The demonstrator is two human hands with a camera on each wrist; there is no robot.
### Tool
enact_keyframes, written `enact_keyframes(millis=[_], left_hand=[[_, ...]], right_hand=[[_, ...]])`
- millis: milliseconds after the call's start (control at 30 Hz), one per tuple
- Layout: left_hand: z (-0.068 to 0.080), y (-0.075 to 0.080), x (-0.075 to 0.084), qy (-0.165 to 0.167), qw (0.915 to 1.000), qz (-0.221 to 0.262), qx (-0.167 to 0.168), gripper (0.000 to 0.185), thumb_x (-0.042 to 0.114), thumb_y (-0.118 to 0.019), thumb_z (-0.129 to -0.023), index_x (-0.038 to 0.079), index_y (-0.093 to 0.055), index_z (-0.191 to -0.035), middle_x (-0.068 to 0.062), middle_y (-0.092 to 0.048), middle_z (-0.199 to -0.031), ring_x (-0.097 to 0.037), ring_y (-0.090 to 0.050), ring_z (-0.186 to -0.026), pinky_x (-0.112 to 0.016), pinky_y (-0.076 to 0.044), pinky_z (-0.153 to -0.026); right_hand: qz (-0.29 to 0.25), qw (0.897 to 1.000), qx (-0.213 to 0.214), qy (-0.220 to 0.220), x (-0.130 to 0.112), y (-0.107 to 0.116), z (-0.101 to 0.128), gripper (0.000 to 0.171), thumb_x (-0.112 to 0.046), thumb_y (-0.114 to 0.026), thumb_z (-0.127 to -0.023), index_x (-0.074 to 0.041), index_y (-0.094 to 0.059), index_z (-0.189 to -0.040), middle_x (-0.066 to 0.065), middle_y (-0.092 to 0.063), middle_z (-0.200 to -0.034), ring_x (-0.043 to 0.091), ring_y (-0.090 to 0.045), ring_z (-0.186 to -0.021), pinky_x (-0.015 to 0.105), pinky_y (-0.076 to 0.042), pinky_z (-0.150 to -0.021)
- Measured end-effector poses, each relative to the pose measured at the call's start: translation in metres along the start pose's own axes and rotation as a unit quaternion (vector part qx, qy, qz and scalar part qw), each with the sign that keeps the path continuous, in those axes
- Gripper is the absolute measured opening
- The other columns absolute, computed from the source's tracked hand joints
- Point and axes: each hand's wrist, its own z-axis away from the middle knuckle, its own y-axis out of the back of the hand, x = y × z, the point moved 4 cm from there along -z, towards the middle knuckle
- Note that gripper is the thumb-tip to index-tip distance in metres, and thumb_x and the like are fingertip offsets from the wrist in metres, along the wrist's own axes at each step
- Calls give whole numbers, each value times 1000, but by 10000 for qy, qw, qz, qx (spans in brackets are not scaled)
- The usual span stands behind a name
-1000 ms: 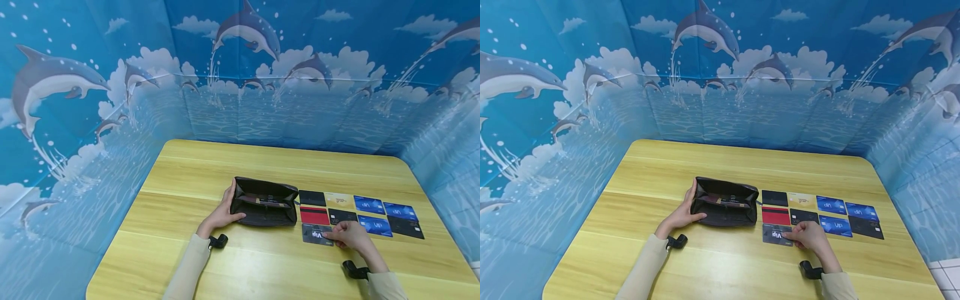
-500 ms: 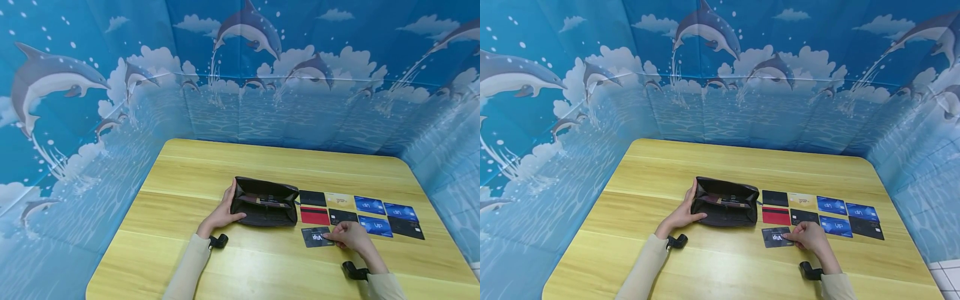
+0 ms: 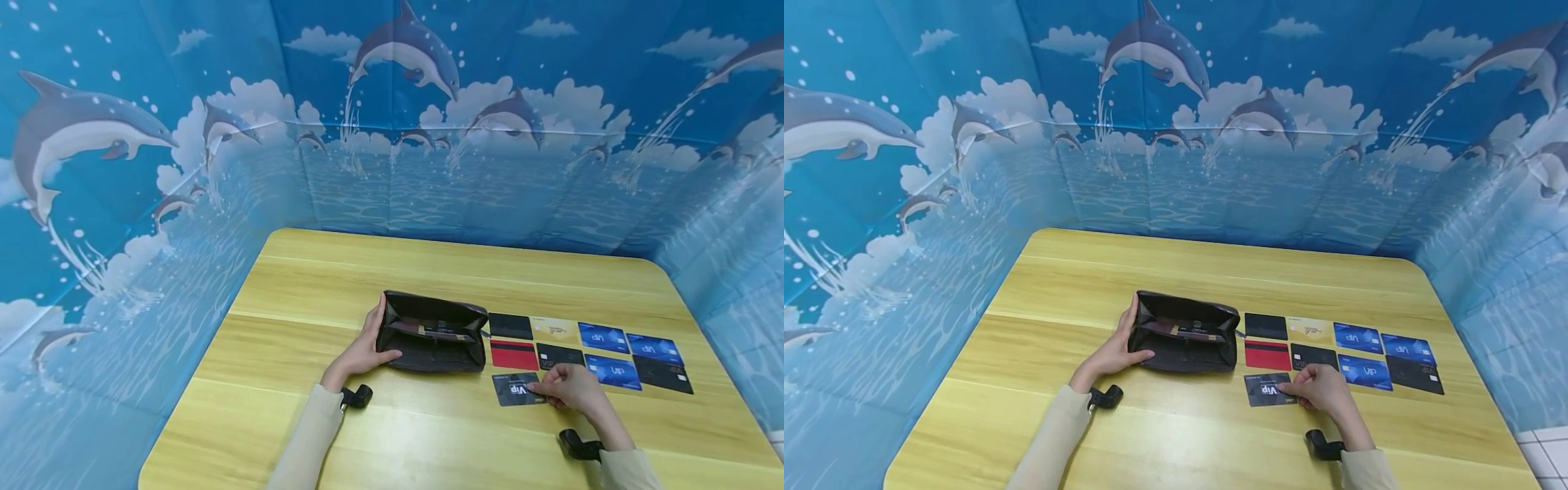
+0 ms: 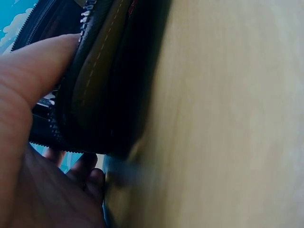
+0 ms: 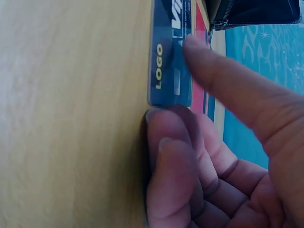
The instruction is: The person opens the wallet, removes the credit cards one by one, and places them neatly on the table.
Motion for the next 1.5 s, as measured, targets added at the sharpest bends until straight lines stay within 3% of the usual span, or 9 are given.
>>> enact_keyframes(millis=[267, 400, 533, 700, 800, 933, 1200, 1333, 1500], left_hand=[[0, -1, -2, 19, 10000, 2, -46, 106, 12, -69, -89, 18, 18, -150, -16, 4, -155, -31, -5, -141, -52, -21, -107], [-6, -6, -23, -45, 9999, -58, 70, 110, 15, -71, -87, 24, 19, -150, -13, 3, -155, -29, -5, -141, -54, -20, -107], [-10, -9, -43, -21, 9999, -87, 132, 113, 22, -73, -85, 33, 19, -148, -7, 2, -156, -25, -6, -141, -52, -21, -107], [-10, -9, -44, -10, 9999, -58, 85, 112, 27, -73, -85, 37, 20, -148, -5, 2, -156, -23, -6, -141, -50, -22, -107], [-10, -10, -44, 8, 9999, -108, 63, 112, 28, -72, -86, 37, 21, -147, -5, 3, -156, -22, -6, -141, -50, -22, -107], [-9, -9, -44, 35, 9998, -156, 70, 113, 28, -73, -86, 37, 22, -147, -4, 4, -156, -22, -6, -141, -50, -22, -107], [-9, -7, -43, 106, 9998, -156, 92, 113, 28, -73, -85, 38, 22, -147, -4, 4, -156, -23, -6, -141, -50, -23, -107], [-10, -7, -43, 122, 9997, -197, 73, 113, 28, -73, -86, 38, 22, -147, -5, 4, -156, -23, -6, -141, -49, -23, -107], [-10, -8, -43, 18, 9998, -183, 55, 112, 26, -72, -86, 36, 22, -147, -8, 4, -156, -26, -5, -141, -52, -22, -107]], right_hand=[[316, 9948, 785, 559, -15, -2, 0, 57, -61, -70, -75, -6, -55, -74, 1, -48, -57, 18, -46, -54, 28, -31, -46], [184, 9829, 1242, 1347, -40, -5, -2, 49, -54, -69, -80, -7, -59, -78, 0, -50, -62, 17, -46, -59, 26, -34, -49], [-162, 9574, 1553, 2430, -74, -10, 1, 30, -38, -71, -86, -10, -63, -80, -1, -54, -65, 16, -48, -59, 24, -38, -51], [-440, 9094, 1910, 3669, -113, -21, 6, 10, -20, -75, -84, -14, -67, -83, -7, -60, -72, 11, -54, -63, 22, -46, -56], [-430, 8806, 1979, 4284, -131, -30, 7, 9, -12, -77, -81, -14, -69, -85, -8, -62, -77, 9, -57, -66, 27, -50, -58], [-378, 8623, 1832, 4706, -147, -42, 6, 13, -6, -76, -80, -14, -70, -89, -9, -63, -81, 8, -59, -70, 35, -51, -60], [70, 8624, 1682, 4773, -169, -56, 2, 11, -9, -75, -82, -11, -74, -93, -4, -68, -88, 10, -61, -75, 36, -52, -63], [311, 8830, 1275, 4507, -175, -65, -6, 18, -18, -75, -83, -7, -75, -97, 2, -70, -93, 15, -64, -79, 36, -52, -67], [508, 9129, 685, 3991, -176, -72, -15, 27, -29, -74, -83, -6, -75, -97, 1, -70, -90, 11, -59, -70, 30, -48, -61]])
